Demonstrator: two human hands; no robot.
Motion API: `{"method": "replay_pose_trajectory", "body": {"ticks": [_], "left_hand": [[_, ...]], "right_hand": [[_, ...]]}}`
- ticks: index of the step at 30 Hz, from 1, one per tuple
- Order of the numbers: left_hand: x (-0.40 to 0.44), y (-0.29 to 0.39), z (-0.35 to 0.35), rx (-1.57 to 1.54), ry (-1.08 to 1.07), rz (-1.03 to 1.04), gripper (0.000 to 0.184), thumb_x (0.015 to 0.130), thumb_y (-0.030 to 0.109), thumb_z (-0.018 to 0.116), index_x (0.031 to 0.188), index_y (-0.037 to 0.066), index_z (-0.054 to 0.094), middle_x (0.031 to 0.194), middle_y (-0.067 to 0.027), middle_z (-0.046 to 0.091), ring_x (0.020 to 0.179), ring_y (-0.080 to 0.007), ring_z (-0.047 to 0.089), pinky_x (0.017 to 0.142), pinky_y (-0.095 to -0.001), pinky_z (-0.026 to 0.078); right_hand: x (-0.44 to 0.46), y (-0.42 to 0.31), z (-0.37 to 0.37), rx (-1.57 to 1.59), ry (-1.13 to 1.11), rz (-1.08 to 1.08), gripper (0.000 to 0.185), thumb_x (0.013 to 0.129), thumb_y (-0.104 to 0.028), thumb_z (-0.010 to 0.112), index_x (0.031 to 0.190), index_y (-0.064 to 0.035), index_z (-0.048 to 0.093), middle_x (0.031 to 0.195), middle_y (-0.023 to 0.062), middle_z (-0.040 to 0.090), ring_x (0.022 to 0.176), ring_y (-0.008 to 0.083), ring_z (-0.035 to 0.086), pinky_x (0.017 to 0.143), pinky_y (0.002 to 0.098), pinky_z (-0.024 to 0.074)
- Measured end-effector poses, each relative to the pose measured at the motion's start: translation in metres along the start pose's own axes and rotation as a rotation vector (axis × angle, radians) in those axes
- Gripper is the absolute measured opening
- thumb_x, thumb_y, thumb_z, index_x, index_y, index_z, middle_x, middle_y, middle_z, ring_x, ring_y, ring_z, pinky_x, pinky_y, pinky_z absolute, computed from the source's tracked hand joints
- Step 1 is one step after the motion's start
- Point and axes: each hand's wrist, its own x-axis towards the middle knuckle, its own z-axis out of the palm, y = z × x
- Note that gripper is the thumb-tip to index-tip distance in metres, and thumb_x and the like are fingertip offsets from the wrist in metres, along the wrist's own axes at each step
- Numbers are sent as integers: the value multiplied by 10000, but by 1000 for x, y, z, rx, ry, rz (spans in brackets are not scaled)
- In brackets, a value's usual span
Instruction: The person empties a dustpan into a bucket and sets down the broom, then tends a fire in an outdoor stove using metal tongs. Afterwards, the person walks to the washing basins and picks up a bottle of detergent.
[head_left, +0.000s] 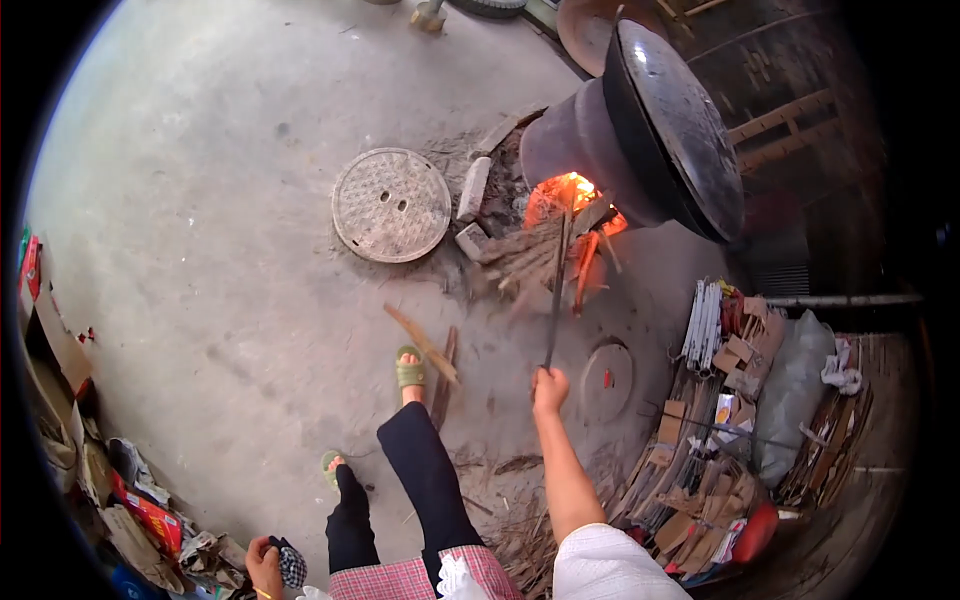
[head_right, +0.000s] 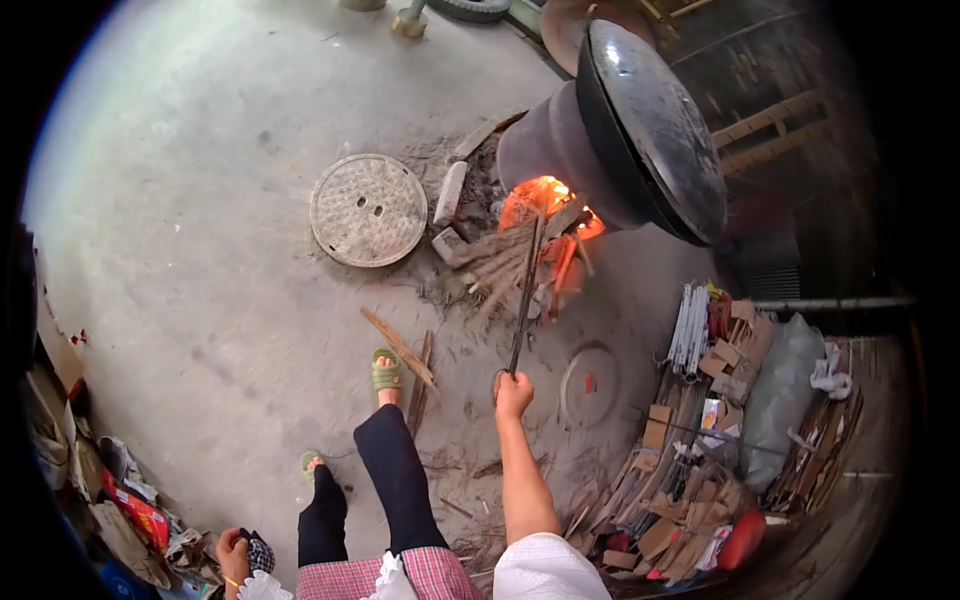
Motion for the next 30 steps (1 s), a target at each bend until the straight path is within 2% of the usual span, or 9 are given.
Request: {"method": "replay_pose_trajectory", "body": {"ticks": [5,8,13,15,18,22,23,26,30], "left_hand": [[21,1,53,-120,-33,-196,211,700,-34,508,907,-36,548,765,-63,590,689,-112,552,637,-218,440],[27,18,99,-100,-9,-150,204,710,-37,499,908,-34,548,739,-50,586,673,-95,545,623,-208,435],[27,70,144,-109,-33,-225,202,709,-41,482,898,-22,552,733,-23,553,654,-78,511,607,-193,409],[29,91,144,18,-149,-336,293,814,172,550,1075,40,563,935,-134,595,805,-197,542,722,-302,449],[34,139,153,123,-78,-243,263,797,119,515,1025,5,579,905,-108,590,777,-157,536,690,-267,446],[45,93,140,-152,38,-286,197,724,-43,484,907,-22,553,729,-21,561,662,-83,527,615,-197,422],[44,141,144,173,-86,-462,270,791,98,490,1008,-45,565,928,-127,600,823,-191,549,737,-287,441],[47,123,155,169,-81,-211,270,798,106,487,1006,-46,567,905,-108,603,768,-167,545,684,-267,443],[61,96,170,135,-76,-483,278,807,113,481,1014,-51,565,887,-100,604,752,-154,543,654,-258,445]], "right_hand": [[100,-7,30,-7,-75,97,111,751,-63,499,644,-42,521,529,23,486,395,106,429,326,251,322],[108,3,7,-53,-118,62,88,766,-96,522,704,-48,561,563,16,513,411,104,446,339,235,333],[83,-33,-17,40,-171,351,87,760,-124,586,795,-44,579,596,21,527,436,98,456,343,225,315],[84,-42,-14,136,-121,411,101,729,-111,614,785,-36,576,597,36,526,432,104,446,344,225,306],[104,-50,-8,166,-55,415,101,759,-125,574,779,-26,570,607,48,537,406,93,424,330,215,281],[178,-68,24,197,37,180,116,738,-88,489,641,-57,545,553,42,513,396,104,427,336,220,289],[212,-68,36,196,96,93,135,716,-54,471,597,-65,533,527,40,500,395,122,443,335,242,306],[368,-17,58,95,210,-134,173,705,-84,572,550,-86,495,521,17,475,401,98,427,350,252,307],[398,-54,127,159,181,-37,170,722,-157,610,593,-114,507,530,-13,479,422,72,441,353,208,318]]}}
